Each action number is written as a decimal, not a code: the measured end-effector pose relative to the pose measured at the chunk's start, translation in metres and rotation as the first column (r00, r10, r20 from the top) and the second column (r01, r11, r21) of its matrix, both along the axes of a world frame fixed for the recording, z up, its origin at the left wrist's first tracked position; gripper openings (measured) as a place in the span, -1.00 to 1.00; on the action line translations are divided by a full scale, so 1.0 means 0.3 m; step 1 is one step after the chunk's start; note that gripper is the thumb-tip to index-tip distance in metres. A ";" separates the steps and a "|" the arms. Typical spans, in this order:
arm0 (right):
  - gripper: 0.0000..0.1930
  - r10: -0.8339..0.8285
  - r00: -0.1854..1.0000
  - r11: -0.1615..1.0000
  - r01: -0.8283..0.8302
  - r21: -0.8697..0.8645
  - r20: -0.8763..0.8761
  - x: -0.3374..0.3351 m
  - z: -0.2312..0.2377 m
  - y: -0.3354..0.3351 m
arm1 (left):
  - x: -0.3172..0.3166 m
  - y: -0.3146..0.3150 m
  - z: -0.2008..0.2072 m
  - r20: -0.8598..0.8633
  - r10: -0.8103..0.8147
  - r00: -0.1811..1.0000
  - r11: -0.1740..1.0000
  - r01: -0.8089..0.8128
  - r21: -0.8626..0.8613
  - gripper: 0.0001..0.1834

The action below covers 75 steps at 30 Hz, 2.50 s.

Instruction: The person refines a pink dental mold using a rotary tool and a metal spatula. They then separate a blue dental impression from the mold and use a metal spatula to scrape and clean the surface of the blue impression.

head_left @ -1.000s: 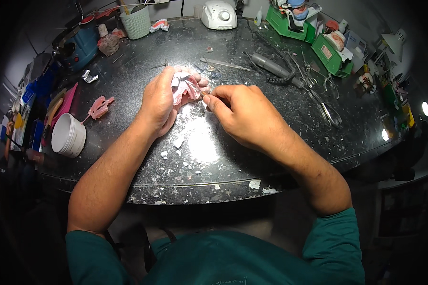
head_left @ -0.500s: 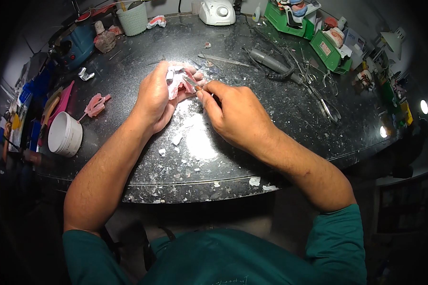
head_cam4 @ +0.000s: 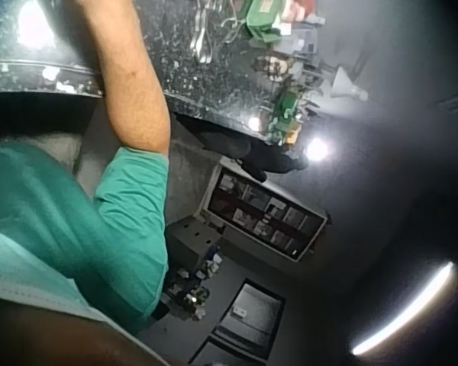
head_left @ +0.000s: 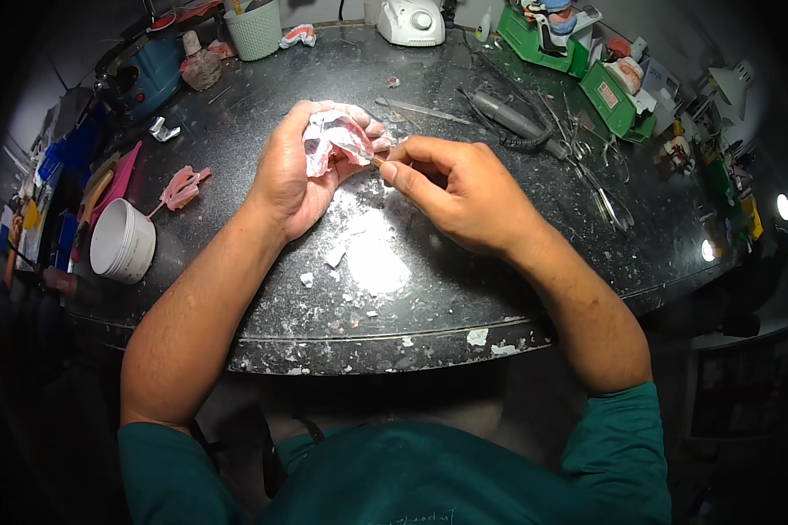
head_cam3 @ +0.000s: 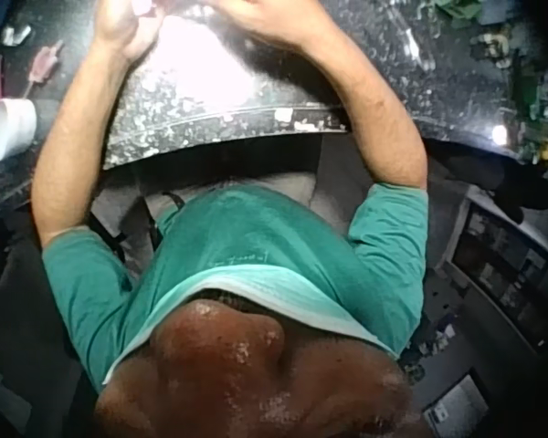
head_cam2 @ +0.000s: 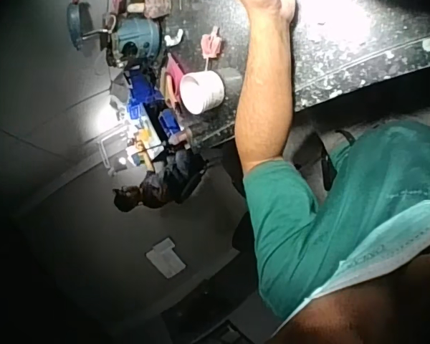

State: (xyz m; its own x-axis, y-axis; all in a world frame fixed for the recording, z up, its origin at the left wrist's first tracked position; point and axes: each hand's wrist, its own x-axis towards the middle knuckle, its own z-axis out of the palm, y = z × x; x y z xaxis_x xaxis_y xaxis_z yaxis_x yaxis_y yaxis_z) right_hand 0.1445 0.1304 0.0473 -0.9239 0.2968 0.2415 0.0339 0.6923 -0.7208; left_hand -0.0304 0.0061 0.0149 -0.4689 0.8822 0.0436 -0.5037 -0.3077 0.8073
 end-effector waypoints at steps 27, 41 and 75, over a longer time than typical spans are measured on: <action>-0.77 0.037 0.995 0.999 -0.035 0.017 -0.091 -0.012 -0.029 -0.058 | -0.007 0.011 -0.029 -0.034 0.038 0.999 0.994 -0.034 0.101 -0.65; -0.75 0.146 0.988 0.984 -0.149 -0.098 -0.039 -0.004 -0.030 0.017 | 0.028 0.013 0.012 0.057 0.045 0.997 0.999 -0.046 0.022 -0.61; -0.74 -0.109 0.993 0.960 0.095 0.263 0.039 -0.004 -0.038 0.113 | 0.073 0.000 -0.015 -0.905 0.109 0.410 0.965 -0.263 -0.003 -0.56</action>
